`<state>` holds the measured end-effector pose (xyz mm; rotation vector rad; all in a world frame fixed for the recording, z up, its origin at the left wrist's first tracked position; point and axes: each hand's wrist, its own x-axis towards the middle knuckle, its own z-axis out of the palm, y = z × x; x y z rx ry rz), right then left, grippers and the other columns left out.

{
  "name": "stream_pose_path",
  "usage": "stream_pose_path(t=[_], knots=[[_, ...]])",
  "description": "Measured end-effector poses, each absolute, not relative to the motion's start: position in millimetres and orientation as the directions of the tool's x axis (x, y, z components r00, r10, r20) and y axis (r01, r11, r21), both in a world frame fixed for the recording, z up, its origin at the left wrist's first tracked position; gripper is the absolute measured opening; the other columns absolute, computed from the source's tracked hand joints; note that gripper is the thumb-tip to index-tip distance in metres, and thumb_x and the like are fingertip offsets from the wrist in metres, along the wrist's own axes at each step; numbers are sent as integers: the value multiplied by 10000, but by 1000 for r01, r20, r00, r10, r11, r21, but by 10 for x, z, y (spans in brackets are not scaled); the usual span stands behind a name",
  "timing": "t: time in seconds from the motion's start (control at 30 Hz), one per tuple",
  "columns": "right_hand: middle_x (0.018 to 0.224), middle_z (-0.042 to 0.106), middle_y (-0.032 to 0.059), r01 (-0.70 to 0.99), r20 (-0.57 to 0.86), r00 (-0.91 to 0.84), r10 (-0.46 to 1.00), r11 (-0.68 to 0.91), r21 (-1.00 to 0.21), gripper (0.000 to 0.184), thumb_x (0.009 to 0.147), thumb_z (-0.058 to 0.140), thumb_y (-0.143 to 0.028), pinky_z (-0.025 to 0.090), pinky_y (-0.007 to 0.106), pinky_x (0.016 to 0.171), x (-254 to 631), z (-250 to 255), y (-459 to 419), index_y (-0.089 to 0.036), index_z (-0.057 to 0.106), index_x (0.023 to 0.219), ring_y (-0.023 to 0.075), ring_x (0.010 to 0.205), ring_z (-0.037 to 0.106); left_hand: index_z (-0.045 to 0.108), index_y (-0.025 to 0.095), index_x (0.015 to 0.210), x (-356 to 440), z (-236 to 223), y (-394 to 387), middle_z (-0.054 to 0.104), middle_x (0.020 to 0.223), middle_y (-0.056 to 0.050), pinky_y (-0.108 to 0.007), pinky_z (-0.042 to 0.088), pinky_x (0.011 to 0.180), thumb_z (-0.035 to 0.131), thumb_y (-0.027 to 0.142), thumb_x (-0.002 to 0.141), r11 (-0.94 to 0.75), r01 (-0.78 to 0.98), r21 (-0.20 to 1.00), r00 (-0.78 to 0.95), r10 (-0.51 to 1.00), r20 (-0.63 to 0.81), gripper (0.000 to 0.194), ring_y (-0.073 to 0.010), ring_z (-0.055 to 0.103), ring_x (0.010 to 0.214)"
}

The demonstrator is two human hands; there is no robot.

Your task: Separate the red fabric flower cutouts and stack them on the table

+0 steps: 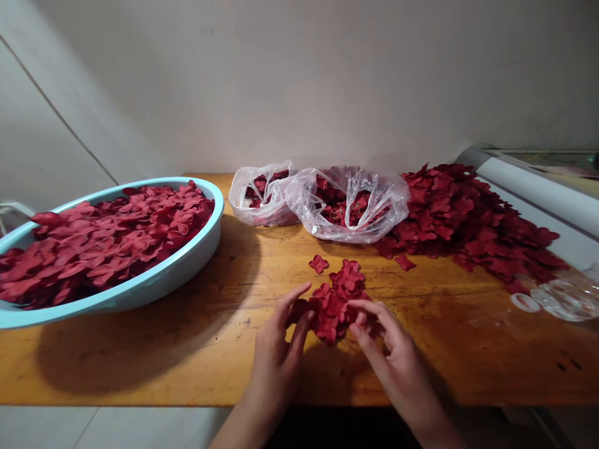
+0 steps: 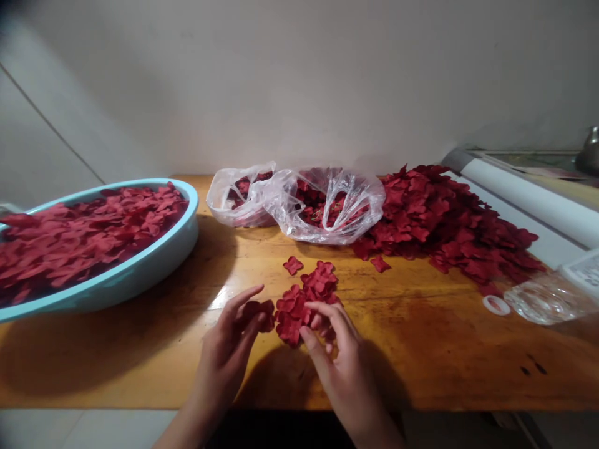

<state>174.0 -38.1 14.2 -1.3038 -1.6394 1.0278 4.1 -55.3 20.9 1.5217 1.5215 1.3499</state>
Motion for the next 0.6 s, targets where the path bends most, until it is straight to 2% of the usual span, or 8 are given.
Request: stream_pose_path(t=[0.07, 0.13, 0.2, 0.33, 0.47, 0.6], knots=[[1003, 565, 22, 313, 78, -231, 970, 150, -938, 255, 884, 484, -385, 451, 251, 802, 1703, 205, -443, -269, 532, 1105, 158, 916, 565, 536, 169, 1152, 92, 228, -550, 667, 833, -31, -233, 495, 657, 481, 246, 881, -90, 261, 961, -135, 983, 129, 287, -132, 615, 695], [1059, 575, 16, 285, 74, -270, 960, 153, -946, 247, 890, 479, -381, 444, 248, 822, 1676, 235, -478, -280, 535, 1108, 161, 972, 562, 615, 150, 929, 132, 231, -550, 624, 701, -10, -216, 463, 596, 480, 265, 874, -47, 237, 970, -119, 990, 77, 185, -122, 568, 618], [1091, 581, 10, 261, 70, -287, 955, 148, -954, 242, 894, 476, -380, 442, 248, 832, 1655, 239, -498, -288, 539, 1108, 165, 1009, 556, 602, 150, 742, 157, 227, -559, 570, 622, 6, -210, 424, 551, 481, 278, 868, -24, 233, 972, -131, 990, 56, 216, -111, 516, 558], [1064, 606, -3, 213, 58, -286, 956, 122, -969, 227, 885, 500, -382, 452, 239, 814, 1619, 225, -500, -294, 548, 1088, 159, 992, 570, 551, 157, 619, 179, 236, -587, 519, 552, 27, -203, 369, 532, 495, 296, 863, -23, 250, 968, -122, 991, 55, 286, -96, 466, 517], [977, 628, 0, 151, 13, -310, 950, 63, -987, 209, 829, 591, -375, 476, 232, 738, 1588, 229, -450, -266, 588, 1007, 149, 863, 608, 542, 160, 609, 177, 258, -583, 508, 558, 32, -191, 361, 546, 494, 299, 869, -44, 154, 987, -66, 996, 55, 298, -93, 461, 540], [949, 622, -4, 9, -35, -317, 948, -34, -999, 262, 761, 676, -354, 493, 203, 649, 1601, 215, -403, -267, 590, 993, 135, 788, 612, 617, 168, 754, 172, 251, -561, 570, 684, 16, -183, 399, 623, 480, 324, 888, -21, -87, 996, 11, 1000, 22, 248, -98, 496, 635]])
